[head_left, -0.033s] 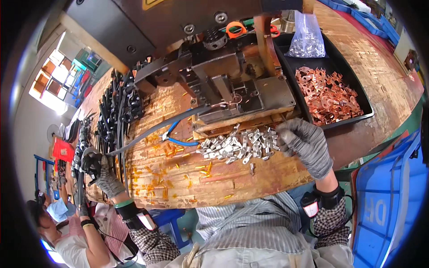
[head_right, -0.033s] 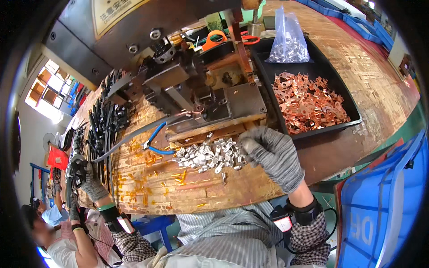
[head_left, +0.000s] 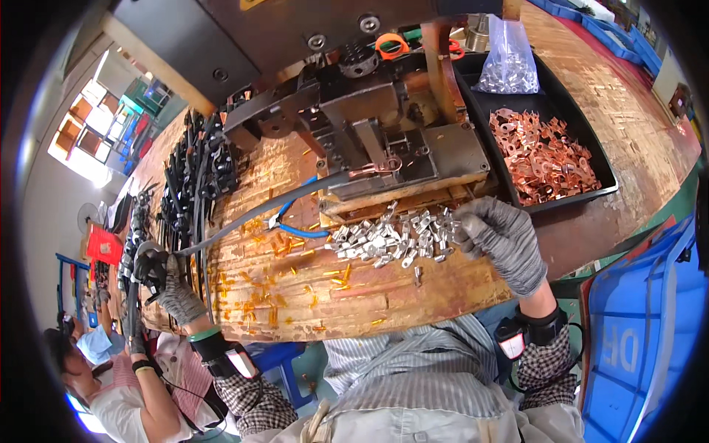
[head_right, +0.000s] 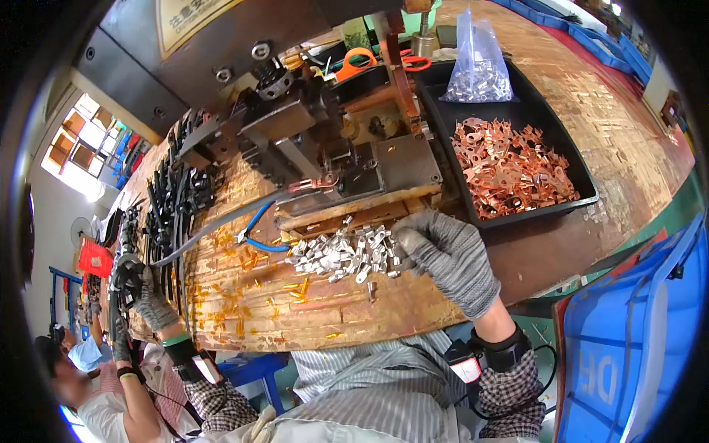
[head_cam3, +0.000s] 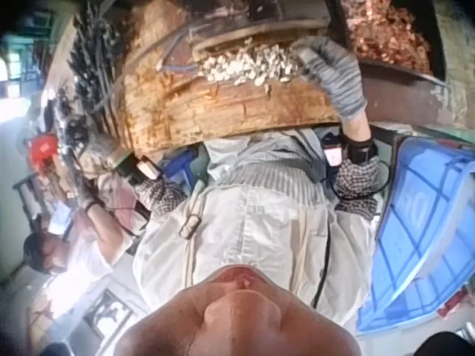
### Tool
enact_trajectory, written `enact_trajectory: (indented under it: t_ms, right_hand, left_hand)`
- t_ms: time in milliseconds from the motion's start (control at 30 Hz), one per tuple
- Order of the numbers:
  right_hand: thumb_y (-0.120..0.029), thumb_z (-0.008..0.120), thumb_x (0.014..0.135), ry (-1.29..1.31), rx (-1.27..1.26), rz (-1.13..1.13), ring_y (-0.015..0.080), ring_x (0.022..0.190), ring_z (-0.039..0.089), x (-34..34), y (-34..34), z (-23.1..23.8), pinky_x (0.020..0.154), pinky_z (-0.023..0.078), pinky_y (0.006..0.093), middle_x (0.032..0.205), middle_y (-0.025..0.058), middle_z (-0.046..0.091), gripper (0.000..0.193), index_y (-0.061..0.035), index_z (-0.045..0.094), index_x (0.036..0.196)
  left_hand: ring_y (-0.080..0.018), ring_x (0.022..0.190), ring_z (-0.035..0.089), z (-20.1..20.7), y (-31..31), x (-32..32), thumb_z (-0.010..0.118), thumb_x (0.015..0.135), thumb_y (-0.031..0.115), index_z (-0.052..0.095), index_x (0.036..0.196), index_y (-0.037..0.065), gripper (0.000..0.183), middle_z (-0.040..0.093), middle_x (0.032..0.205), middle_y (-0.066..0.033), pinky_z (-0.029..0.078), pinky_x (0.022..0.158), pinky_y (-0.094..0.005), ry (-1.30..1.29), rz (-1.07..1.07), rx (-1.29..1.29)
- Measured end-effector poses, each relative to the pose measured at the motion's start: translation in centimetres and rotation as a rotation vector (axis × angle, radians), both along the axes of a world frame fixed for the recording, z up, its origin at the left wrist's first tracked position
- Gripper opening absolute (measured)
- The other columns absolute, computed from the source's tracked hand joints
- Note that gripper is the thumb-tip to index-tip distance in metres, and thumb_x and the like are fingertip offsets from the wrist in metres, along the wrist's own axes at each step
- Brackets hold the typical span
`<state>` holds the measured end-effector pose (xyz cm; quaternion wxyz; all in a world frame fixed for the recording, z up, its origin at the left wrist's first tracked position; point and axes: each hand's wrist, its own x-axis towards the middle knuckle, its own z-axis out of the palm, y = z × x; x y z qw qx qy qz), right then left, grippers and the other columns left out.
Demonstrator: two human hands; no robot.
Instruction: Assembling metal terminal connectors onto industrial cables using a crimping machine and pliers.
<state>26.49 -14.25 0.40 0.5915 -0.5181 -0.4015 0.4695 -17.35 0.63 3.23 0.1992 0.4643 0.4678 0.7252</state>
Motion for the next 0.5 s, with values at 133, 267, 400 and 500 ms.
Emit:
enact_trajectory:
  t_ms: [133,267,400,500]
  right_hand:
    - [-0.031,0.048,0.088,0.051,-0.018,0.079,0.0074,0.06,0.055,-1.8,0.4,-0.6,0.054,0.044,0.0191,0.072,0.003,0.059,0.033,-0.0024,0.056,0.1]
    - [-0.045,0.044,0.086,0.392,0.05,0.158,0.0118,0.064,0.059,-3.4,2.0,-0.2,0.057,0.048,0.0217,0.076,0.0069,0.06,0.048,-0.0024,0.052,0.106]
    - [-0.039,0.044,0.088,0.624,0.132,0.177,0.0148,0.067,0.061,-4.9,2.1,0.2,0.058,0.05,0.0243,0.079,0.0092,0.062,0.042,-0.0015,0.052,0.105]
    - [-0.035,0.049,0.087,0.464,0.14,0.058,0.0146,0.066,0.061,-5.4,0.9,0.5,0.057,0.05,0.0245,0.078,0.0093,0.062,0.037,-0.0014,0.053,0.101]
  left_hand:
    - [-0.0165,0.086,0.056,-0.3,-0.5,-0.8,0.062,0.074,-0.002,0.052,0.108,0.003,0.036,0.056,0.1,-0.0072,0.05,0.079,-0.0288,-0.045,-0.17,0.066]
    - [-0.017,0.088,0.055,-1.0,-1.2,0.2,0.062,0.073,-0.004,0.05,0.11,0.003,0.039,0.055,0.102,-0.0078,0.05,0.078,-0.0285,-0.087,-0.139,-0.014]
    - [-0.0161,0.086,0.056,-4.3,-0.1,-1.7,0.062,0.073,-0.005,0.05,0.11,0.003,0.04,0.055,0.103,-0.0069,0.05,0.076,-0.0266,0.002,-0.211,0.058]
    - [-0.0142,0.083,0.054,-7.1,0.5,-2.3,0.064,0.069,-0.009,0.047,0.111,0.008,0.049,0.053,0.1,-0.0038,0.05,0.068,-0.0278,-0.027,-0.264,-0.106]
